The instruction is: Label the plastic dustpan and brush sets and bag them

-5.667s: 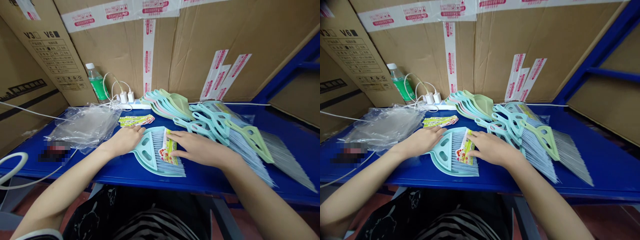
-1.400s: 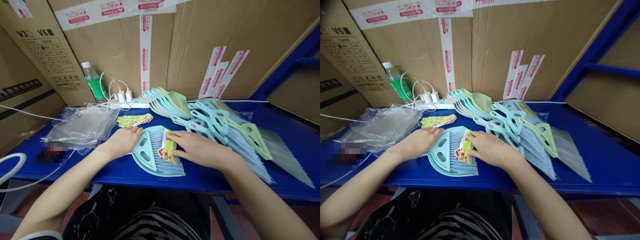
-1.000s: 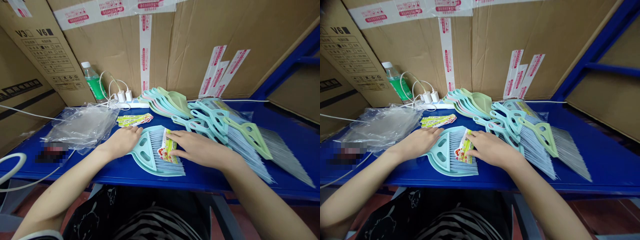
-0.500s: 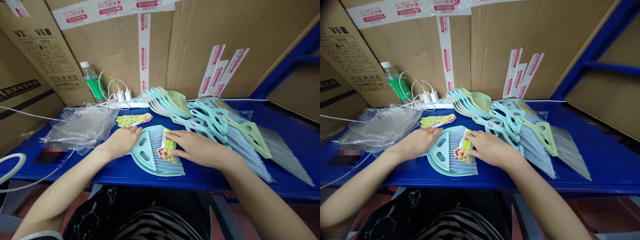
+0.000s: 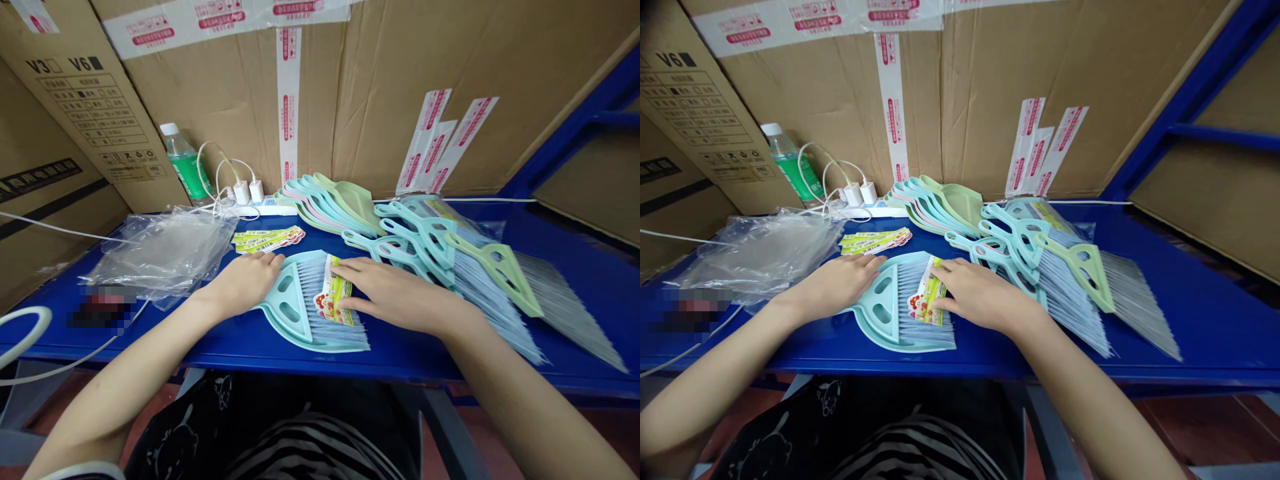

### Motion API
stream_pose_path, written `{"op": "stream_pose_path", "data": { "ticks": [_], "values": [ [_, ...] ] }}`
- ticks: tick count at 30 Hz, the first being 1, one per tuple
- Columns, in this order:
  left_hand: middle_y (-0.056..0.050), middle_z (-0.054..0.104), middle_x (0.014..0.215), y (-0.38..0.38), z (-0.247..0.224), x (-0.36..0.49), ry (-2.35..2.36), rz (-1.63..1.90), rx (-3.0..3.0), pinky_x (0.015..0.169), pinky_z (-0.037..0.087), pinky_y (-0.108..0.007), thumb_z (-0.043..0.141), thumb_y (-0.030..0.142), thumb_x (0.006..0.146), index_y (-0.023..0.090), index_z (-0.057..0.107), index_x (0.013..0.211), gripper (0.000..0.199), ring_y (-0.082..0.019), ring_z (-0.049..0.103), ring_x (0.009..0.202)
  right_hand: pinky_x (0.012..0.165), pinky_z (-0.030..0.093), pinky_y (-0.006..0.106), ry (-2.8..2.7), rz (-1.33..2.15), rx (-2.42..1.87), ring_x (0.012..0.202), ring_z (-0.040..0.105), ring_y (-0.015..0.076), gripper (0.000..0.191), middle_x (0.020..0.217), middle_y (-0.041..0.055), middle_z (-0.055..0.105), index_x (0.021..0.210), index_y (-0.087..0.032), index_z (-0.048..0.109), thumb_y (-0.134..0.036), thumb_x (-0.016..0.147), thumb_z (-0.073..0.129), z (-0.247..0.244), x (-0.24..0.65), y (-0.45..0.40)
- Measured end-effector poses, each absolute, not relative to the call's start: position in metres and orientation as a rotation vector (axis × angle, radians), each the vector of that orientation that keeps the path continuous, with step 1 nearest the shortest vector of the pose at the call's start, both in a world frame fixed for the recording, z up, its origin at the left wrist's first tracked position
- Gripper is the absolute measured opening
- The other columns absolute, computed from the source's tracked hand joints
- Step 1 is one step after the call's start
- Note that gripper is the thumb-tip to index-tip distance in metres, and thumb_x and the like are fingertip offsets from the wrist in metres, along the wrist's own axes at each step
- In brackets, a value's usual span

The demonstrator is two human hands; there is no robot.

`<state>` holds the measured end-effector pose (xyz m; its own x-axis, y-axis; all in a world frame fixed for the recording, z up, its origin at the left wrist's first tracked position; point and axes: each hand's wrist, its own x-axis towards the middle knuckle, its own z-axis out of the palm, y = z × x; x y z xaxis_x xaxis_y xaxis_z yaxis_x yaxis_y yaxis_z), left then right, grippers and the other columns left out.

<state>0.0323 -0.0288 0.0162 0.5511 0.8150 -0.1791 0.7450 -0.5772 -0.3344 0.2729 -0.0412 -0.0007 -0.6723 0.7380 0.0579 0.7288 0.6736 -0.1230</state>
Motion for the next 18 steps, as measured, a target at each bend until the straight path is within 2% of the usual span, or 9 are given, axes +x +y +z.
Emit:
{"op": "stream_pose_path", "data": {
  "ticks": [8, 18],
  "values": [
    [-0.016, 0.067, 0.114, -0.0287, 0.0154, 0.0306, -1.306, 0.444, -2.568, 0.089, 0.051, -0.039, 0.036, 0.010, 0.097, 0.009, 0.053, 0.120, 0.029, -0.028, 0.067, 0.103, 0.087, 0.053, 0.046, -2.774, 0.091, -1.081, 0.103, 0.062, 0.0301, 0.030, 0.107, 0.0149, 0.066, 0.114, -0.014, 0.068, -0.029, 0.090, 0.058, 0.0069, 0.2697, -0.0368],
    [-0.016, 0.067, 0.113, -0.0290, 0.0141, 0.0310, -1.304, 0.435, -2.561, 0.088, 0.051, -0.039, 0.033, 0.012, 0.098, 0.009, 0.054, 0.120, 0.031, -0.027, 0.068, 0.100, 0.095, 0.050, 0.049, -2.758, 0.173, -1.077, 0.118, 0.057, 0.0328, 0.041, 0.127, 0.0156, 0.062, 0.126, -0.016, 0.062, -0.038, 0.092, 0.056, -0.0007, 0.2666, -0.0395]
  ]
}}
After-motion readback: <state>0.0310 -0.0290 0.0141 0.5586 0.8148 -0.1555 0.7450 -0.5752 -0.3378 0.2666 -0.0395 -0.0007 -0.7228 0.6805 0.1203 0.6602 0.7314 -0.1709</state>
